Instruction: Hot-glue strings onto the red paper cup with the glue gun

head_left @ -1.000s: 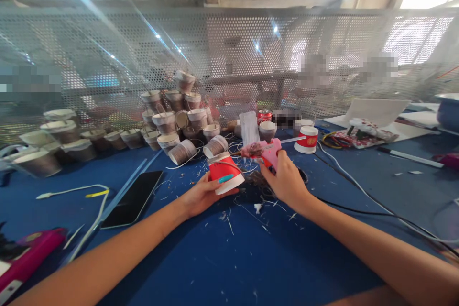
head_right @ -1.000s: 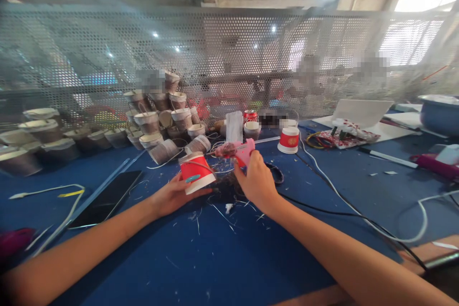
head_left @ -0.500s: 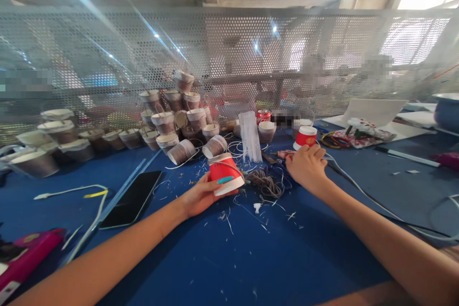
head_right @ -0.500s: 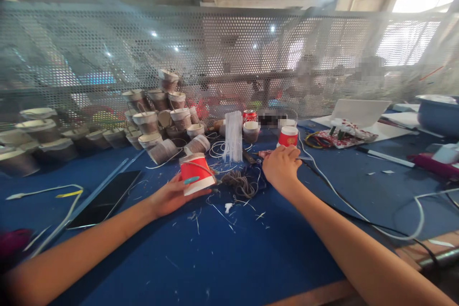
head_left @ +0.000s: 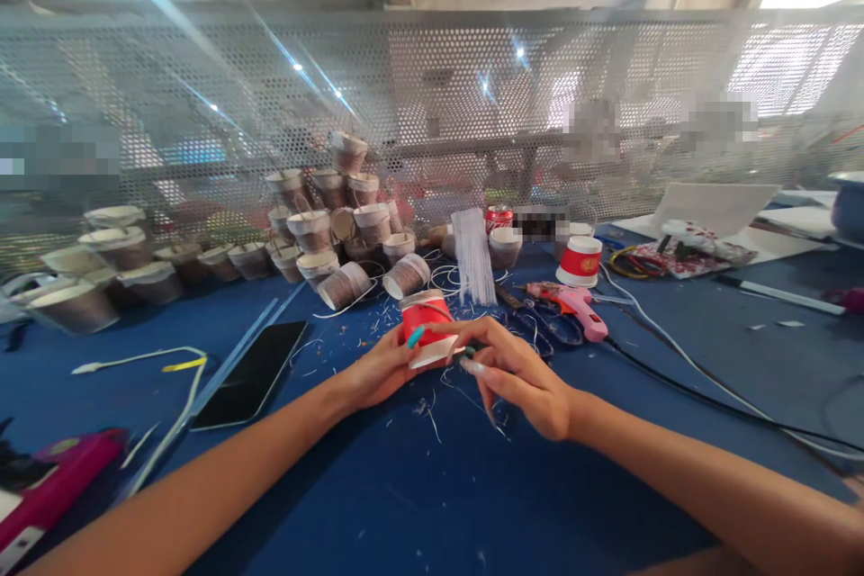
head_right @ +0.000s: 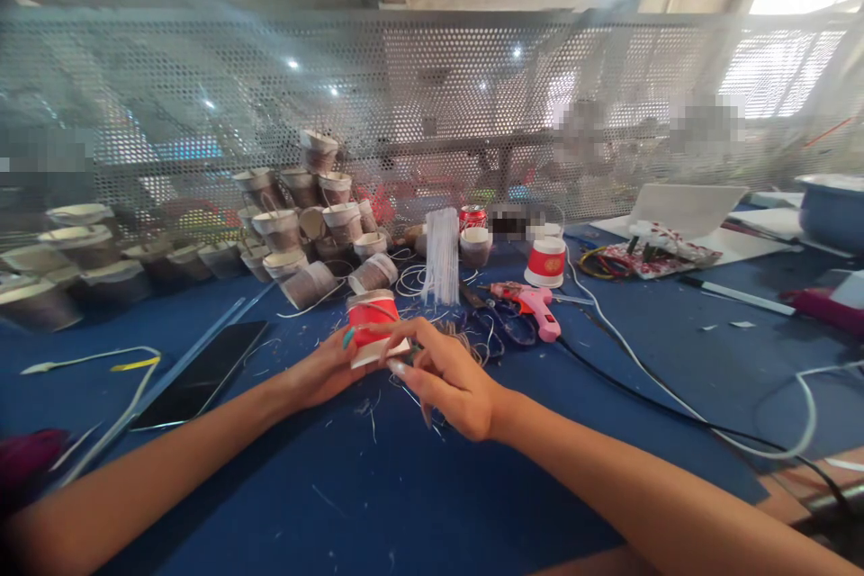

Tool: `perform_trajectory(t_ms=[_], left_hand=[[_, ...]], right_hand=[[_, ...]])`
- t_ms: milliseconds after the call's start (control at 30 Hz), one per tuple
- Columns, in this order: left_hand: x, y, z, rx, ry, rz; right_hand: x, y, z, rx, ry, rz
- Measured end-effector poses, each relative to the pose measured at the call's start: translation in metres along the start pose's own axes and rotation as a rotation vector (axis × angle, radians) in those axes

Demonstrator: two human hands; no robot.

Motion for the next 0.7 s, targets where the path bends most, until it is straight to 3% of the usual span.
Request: perform_trajectory(t_ms=[167, 333, 700], left_hand=[[0.001, 0.004, 0.0, 0.046, -0.007, 0.02], [0.001, -0.001, 0.002, 0.055, -0.017, -0.034], [-0.001, -0.002, 0.001, -0.025, -0.034, -0.061]], right_hand=[[0.004, 0.002, -0.005, 0.156, 0.041, 0.022], [0.005, -0.002, -0.005, 0.203, 0.044, -0.02], [0.011, -0.029, -0.037, 0.436, 0.198, -0.364]])
Point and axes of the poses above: each hand's wrist, its own x-axis towards the middle knuckle, its own y-axis out of the palm, z = x × y, the point moved 7 cm from there along x, towards the middle knuckle, and after that the axes turned 5 degrees about -x, right-handed, at the moved point
